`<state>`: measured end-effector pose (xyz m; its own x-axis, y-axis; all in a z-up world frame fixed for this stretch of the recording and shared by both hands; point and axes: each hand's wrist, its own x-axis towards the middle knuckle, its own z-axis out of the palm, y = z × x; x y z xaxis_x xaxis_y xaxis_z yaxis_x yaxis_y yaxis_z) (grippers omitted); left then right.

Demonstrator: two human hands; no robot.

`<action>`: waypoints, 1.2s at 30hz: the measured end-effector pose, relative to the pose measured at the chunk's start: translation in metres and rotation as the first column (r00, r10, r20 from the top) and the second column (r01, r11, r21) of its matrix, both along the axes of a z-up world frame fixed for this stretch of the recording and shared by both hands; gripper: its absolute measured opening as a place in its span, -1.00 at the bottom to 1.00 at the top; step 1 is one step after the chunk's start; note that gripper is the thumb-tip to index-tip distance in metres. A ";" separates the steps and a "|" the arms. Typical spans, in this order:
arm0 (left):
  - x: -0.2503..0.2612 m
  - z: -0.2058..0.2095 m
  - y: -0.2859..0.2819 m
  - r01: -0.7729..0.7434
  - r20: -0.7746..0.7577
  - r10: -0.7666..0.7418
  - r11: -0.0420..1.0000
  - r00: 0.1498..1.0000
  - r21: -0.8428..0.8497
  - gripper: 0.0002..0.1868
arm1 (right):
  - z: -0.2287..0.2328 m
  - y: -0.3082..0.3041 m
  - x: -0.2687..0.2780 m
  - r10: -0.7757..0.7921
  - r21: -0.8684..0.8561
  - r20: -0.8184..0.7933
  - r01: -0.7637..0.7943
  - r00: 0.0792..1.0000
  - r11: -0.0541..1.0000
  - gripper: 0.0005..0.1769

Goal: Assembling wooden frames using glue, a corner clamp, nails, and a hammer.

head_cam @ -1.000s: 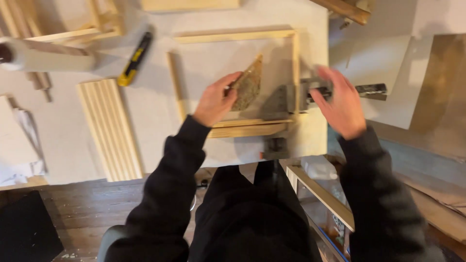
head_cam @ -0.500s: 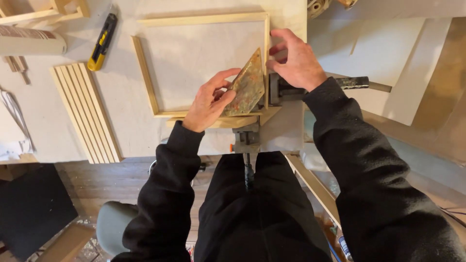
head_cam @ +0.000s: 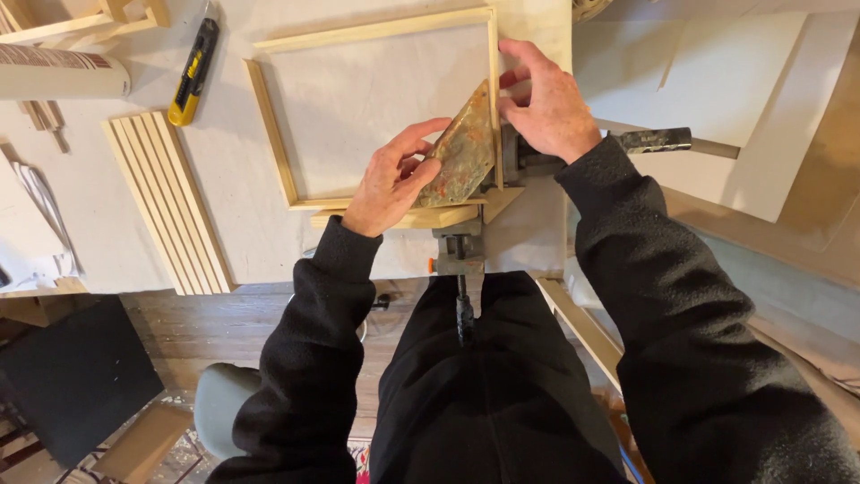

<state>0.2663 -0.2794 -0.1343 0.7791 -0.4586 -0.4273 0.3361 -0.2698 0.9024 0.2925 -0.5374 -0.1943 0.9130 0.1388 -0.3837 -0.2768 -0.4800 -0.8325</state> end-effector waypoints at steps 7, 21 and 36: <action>-0.001 -0.015 -0.003 0.027 0.045 -0.027 1.000 0.999 -0.004 -0.51 | -0.011 -0.001 -0.008 0.039 -0.050 0.128 -0.033 0.991 0.998 -0.34; -0.034 -0.002 0.062 0.097 0.465 -0.244 0.943 0.851 0.319 -0.32 | 0.064 0.021 -0.031 0.458 -0.286 0.394 -0.367 0.797 0.885 -0.53; -0.060 -0.041 0.112 0.138 0.542 -0.428 0.858 0.723 0.494 -0.39 | 0.067 0.054 -0.036 0.733 -0.538 0.196 -0.553 0.652 0.636 -0.46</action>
<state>0.2063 -0.1676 -0.1752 0.7892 -0.6069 -0.0944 -0.4054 -0.6301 0.6623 0.2567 -0.4834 -0.1270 0.7174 0.6641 -0.2106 0.5170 -0.7101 -0.4780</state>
